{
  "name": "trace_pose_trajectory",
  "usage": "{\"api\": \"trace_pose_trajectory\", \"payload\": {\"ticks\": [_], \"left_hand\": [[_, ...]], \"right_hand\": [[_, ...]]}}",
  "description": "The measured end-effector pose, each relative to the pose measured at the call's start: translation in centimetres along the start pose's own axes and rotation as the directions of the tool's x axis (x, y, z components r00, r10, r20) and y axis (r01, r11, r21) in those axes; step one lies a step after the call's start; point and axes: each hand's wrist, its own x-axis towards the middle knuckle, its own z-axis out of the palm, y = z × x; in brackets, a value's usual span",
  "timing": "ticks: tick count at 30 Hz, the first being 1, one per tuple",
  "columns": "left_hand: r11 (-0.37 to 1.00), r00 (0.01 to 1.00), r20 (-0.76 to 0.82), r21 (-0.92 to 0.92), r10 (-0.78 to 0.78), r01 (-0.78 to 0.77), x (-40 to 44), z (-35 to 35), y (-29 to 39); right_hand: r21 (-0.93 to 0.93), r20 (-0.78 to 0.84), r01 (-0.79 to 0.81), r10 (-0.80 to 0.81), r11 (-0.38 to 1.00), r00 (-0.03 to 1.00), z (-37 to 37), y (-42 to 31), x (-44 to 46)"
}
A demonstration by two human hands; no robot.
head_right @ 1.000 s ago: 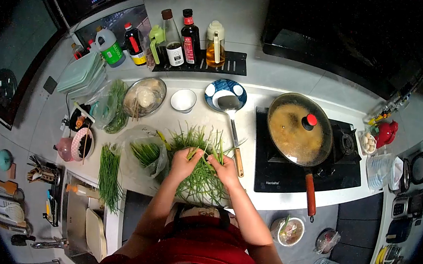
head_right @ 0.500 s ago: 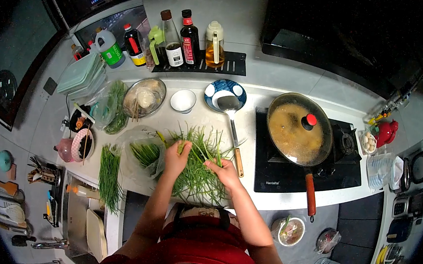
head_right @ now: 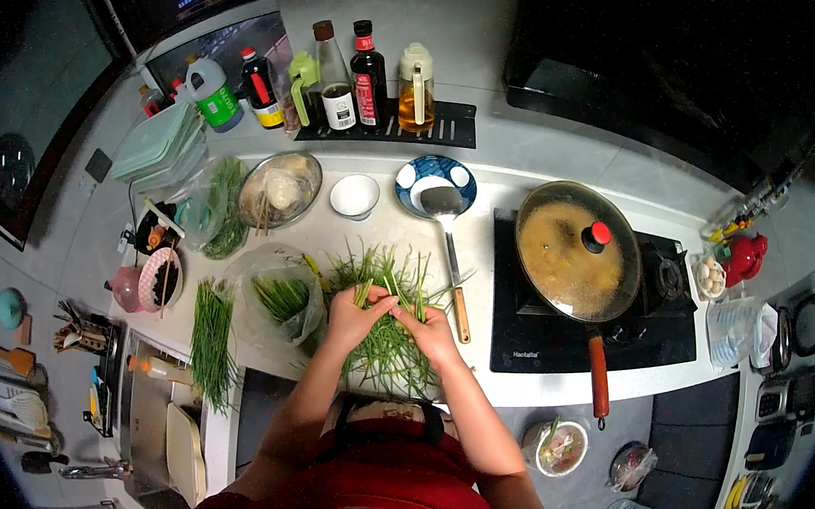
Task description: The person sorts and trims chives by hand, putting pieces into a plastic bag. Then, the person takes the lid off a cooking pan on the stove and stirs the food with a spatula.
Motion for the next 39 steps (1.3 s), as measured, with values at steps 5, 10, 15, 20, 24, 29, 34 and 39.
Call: {"api": "trace_pose_trajectory", "payload": {"ticks": [5, 10, 15, 20, 24, 29, 34, 39], "left_hand": [[0.961, 0.988, -0.062, 0.249, 0.142, -0.122, 0.2, -0.2, 0.1], [0.981, 0.969, -0.222, 0.183, 0.107, -0.066, 1.8, -1.5, -2.5], [0.971, 0.973, -0.193, 0.227, 0.125, -0.08, 1.6, -2.1, -2.1], [0.969, 0.985, 0.105, -0.196, -0.134, 0.152, -0.1, -0.9, 1.3], [0.946, 0.975, 0.145, -0.254, -0.168, 0.201, -0.4, -0.6, 1.2], [0.989, 0.995, 0.067, -0.124, -0.07, 0.078, -0.3, -0.1, -1.2], [0.991, 1.0, 0.005, 0.134, 0.009, -0.009, 0.1, -0.1, -1.2], [0.932, 0.982, -0.106, 0.344, 0.157, -0.112, 1.4, -0.9, -1.1]], "right_hand": [[-0.025, -0.035, 0.007, -0.008, 1.0, 0.999, 0.3, -0.9, -0.6], [0.043, 0.029, -0.008, 0.006, 0.999, 1.0, 0.2, -1.1, -1.3], [0.173, 0.119, -0.044, 0.023, 0.984, 0.993, -0.3, -0.5, -1.0], [0.165, 0.164, -0.1, 0.072, 0.981, 0.984, 0.0, -0.5, -0.6], [0.121, 0.081, -0.076, 0.067, 0.99, 0.994, 0.5, -0.5, -0.5], [-0.098, 0.02, 0.065, -0.063, 0.993, 0.998, 0.9, -0.6, -0.6], [-0.006, 0.033, -0.023, 0.024, 1.0, 0.999, 0.8, -1.2, -0.6], [-0.019, 0.06, -0.04, 0.041, 0.999, 0.997, 0.3, -1.3, -0.7]]}}
